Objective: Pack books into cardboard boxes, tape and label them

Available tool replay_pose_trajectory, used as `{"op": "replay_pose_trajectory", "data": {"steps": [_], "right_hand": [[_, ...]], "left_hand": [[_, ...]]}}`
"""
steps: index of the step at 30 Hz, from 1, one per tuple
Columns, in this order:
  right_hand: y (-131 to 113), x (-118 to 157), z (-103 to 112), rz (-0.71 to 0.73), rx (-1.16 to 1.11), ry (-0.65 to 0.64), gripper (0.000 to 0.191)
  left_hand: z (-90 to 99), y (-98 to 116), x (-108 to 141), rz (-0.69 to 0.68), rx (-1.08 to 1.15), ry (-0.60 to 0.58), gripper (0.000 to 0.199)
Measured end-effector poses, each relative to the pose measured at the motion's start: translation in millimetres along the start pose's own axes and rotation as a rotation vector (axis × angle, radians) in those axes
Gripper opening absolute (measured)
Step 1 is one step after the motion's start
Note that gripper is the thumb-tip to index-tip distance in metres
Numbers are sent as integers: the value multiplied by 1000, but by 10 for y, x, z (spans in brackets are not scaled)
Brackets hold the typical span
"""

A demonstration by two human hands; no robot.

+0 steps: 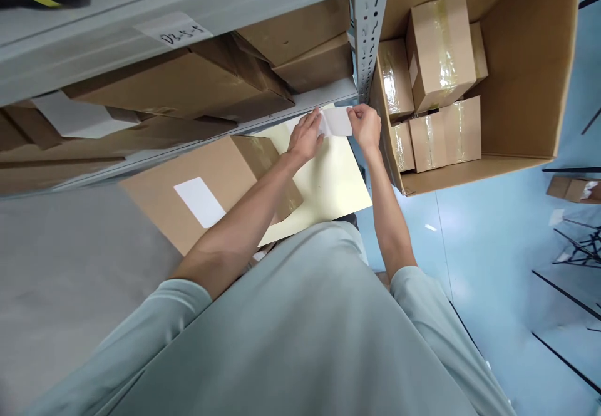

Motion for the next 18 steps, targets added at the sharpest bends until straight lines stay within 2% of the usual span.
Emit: {"op": "replay_pose_trajectory", "data": {"steps": [3, 8, 14, 18], "right_hand": [[138, -44, 62, -59, 44, 37, 44], [204, 26, -7, -100, 53, 54, 41], [101, -75, -82, -117, 93, 39, 33], [-42, -184, -86, -98, 115, -1, 29]], "left_hand": [[-38, 54, -6, 7, -94, -36, 74], [-42, 154, 79, 32, -260, -86, 74], [-51, 191, 104, 30, -354, -149, 79], [-56, 171, 64, 17, -355, -155, 76]]}}
Point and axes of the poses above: each hand's wrist, its own x-axis away from the middle knuckle, its own z-axis out of the back of the hand, y = z × x, the point moved 7 cm from there along -x, towards the middle knuckle, and after that the axes turned 5 degrees about -x, right-handed, at the moved point
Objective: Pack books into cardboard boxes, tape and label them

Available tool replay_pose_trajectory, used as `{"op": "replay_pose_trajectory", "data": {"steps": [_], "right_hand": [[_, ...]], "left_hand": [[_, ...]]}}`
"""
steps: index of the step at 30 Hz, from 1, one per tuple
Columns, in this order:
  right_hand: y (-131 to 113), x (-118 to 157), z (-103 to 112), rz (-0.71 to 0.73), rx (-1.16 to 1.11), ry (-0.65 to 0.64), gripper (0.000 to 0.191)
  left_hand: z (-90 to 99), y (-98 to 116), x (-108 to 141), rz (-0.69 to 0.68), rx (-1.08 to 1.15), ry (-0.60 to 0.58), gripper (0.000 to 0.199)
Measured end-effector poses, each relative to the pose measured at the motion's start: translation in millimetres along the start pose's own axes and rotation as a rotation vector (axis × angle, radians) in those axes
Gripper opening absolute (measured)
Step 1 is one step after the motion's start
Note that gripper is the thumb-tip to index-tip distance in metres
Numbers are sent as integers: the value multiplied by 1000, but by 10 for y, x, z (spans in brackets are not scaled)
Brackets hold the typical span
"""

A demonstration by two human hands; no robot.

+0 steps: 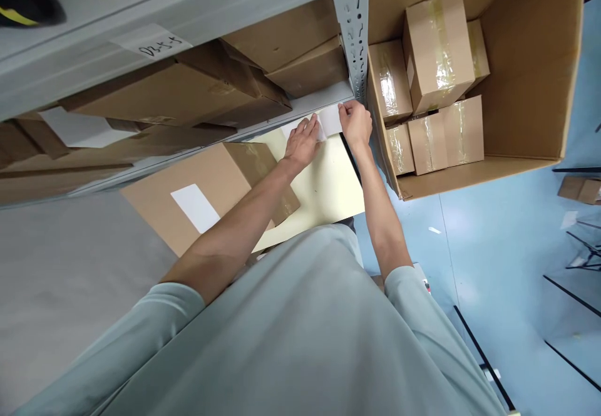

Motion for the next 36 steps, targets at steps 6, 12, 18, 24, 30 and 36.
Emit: {"op": "replay_pose_trajectory", "data": {"steps": [6, 12, 18, 24, 30, 36], "right_hand": [[-128, -21, 49, -25, 66, -2, 26], [248, 66, 202, -68, -2, 103, 30], [160, 597, 551, -5, -95, 259, 53], [-617, 1234, 626, 177, -129, 306, 60], [-1035, 2128, -29, 458, -27, -69, 31], [-1137, 3006, -688, 622, -25, -378, 15]], "left_hand": [[-29, -26, -80, -15, 43, 31, 73], [-89, -81, -152, -1, 130, 42, 77], [-37, -85, -180, -2, 196, 49, 73], [263, 62, 63, 80, 573, 192, 61], [668, 130, 1420, 116, 1373, 283, 82], [760, -314, 2657, 274, 1673, 363, 61]]}}
Point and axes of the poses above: each hand's wrist, its own x-axis away from the middle knuckle, its own z-axis out of the back of the hand, y = z × x, the point moved 7 cm from there along -x, towards the middle knuckle, and after that the axes turned 5 degrees about -x, right-handed, at the moved point
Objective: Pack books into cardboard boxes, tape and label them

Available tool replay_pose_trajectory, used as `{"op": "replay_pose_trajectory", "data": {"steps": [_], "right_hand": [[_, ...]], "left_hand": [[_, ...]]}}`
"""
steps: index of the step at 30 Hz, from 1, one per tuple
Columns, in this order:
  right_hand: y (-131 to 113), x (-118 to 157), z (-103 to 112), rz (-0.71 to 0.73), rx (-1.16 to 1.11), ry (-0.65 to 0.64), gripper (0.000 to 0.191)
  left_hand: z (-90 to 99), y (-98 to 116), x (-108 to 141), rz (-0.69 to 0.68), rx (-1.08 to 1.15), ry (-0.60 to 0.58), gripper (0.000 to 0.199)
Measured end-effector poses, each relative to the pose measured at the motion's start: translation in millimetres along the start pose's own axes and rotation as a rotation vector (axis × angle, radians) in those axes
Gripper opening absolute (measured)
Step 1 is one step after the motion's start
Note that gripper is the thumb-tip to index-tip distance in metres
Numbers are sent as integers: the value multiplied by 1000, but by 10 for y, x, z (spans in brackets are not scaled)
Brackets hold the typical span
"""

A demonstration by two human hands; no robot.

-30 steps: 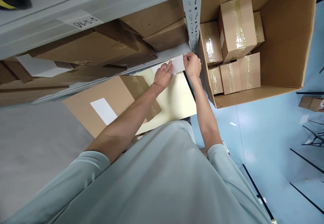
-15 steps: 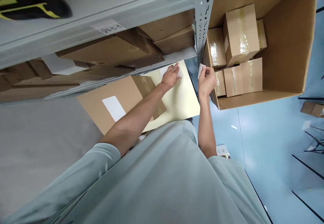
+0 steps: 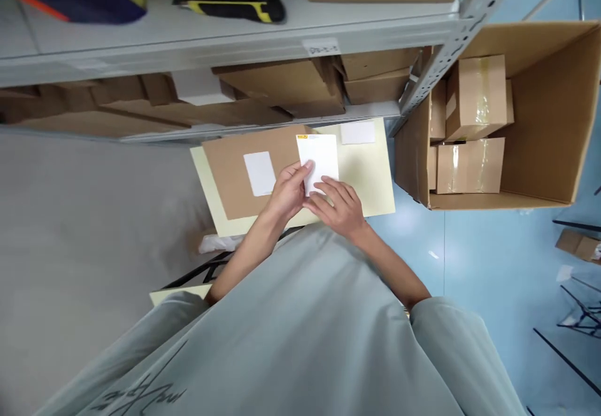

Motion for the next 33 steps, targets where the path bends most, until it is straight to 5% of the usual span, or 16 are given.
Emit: {"op": "replay_pose_trajectory", "data": {"steps": [5, 9, 13, 19, 25, 33], "right_hand": [[-391, -52, -68, -31, -15, 87, 47], [-813, -174, -379, -52, -171, -176, 87], [-1178, -225, -800, -95, -187, -275, 97], [-1625, -319, -1210, -61, -240, -163, 109], [-2009, -310, -1252, -51, -191, -115, 106], [-2182, -320, -1022, -49, -147, -121, 104]], "left_hand": [[629, 44, 344, 23, -11, -34, 67], [1123, 156, 614, -43, -39, -51, 68], [1648, 273, 876, -96, -81, -41, 66], [2270, 381, 1313, -102, 14, -123, 67], [2571, 547, 1601, -207, 78, -63, 44], [2596, 688, 1668, -349, 5, -28, 25]]}}
Point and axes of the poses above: each hand's wrist, its own x-axis away from the middle knuckle, its own z-axis out of the back of the hand, y = z × x, the point moved 7 cm from there along -x, towards the middle knuckle, and after that the axes turned 5 degrees about -x, right-handed, at the moved point
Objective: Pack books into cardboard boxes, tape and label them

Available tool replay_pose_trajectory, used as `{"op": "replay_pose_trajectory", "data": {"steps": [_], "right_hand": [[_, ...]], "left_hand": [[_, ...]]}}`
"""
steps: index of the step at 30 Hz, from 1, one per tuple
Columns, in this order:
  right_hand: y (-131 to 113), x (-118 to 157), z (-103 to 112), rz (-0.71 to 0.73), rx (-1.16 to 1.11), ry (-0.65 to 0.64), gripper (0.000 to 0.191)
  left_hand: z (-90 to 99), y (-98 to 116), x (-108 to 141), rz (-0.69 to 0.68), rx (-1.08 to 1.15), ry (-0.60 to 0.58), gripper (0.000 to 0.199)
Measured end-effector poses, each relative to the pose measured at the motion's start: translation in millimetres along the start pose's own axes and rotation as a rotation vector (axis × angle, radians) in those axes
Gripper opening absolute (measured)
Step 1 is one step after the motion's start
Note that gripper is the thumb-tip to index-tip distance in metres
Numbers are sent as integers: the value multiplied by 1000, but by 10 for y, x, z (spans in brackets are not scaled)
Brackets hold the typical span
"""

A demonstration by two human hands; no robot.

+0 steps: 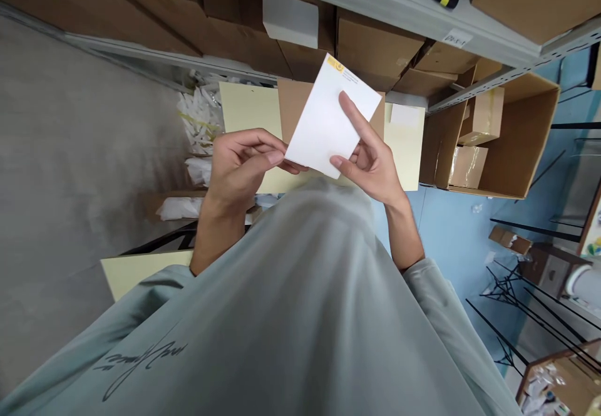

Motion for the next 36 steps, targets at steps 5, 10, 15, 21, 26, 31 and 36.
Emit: {"op": "replay_pose_trajectory", "data": {"steps": [5, 10, 15, 21, 26, 31, 36], "right_hand": [[20, -27, 132, 6, -21, -13, 101], [77, -58, 253, 65, -3, -17, 102], [199, -90, 337, 101, -58, -29, 101], [325, -92, 329, 88, -127, -33, 95], [473, -43, 203, 32, -171, -62, 92], [699, -5, 135, 36, -134, -41, 86], [616, 106, 239, 121, 122, 193, 51]], "left_hand": [[-89, -40, -15, 12, 25, 90, 20], [-337, 104, -71, -107, 48, 23, 36], [-504, 152, -130, -141, 90, 1, 46], [-583, 75, -122, -77, 9, 33, 33], [-605, 1, -98, -64, -40, 49, 33], [-646, -79, -75, -26, -48, 14, 35], [-657, -137, -61, -13, -72, 29, 39]]}}
Point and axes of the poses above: each hand's wrist, its own x-axis away from the middle knuckle, its own z-axis out of the back of the hand, y = z × x, the point moved 7 cm from there along -x, towards the middle knuckle, and after that the axes turned 5 degrees about -x, right-handed, at the moved point
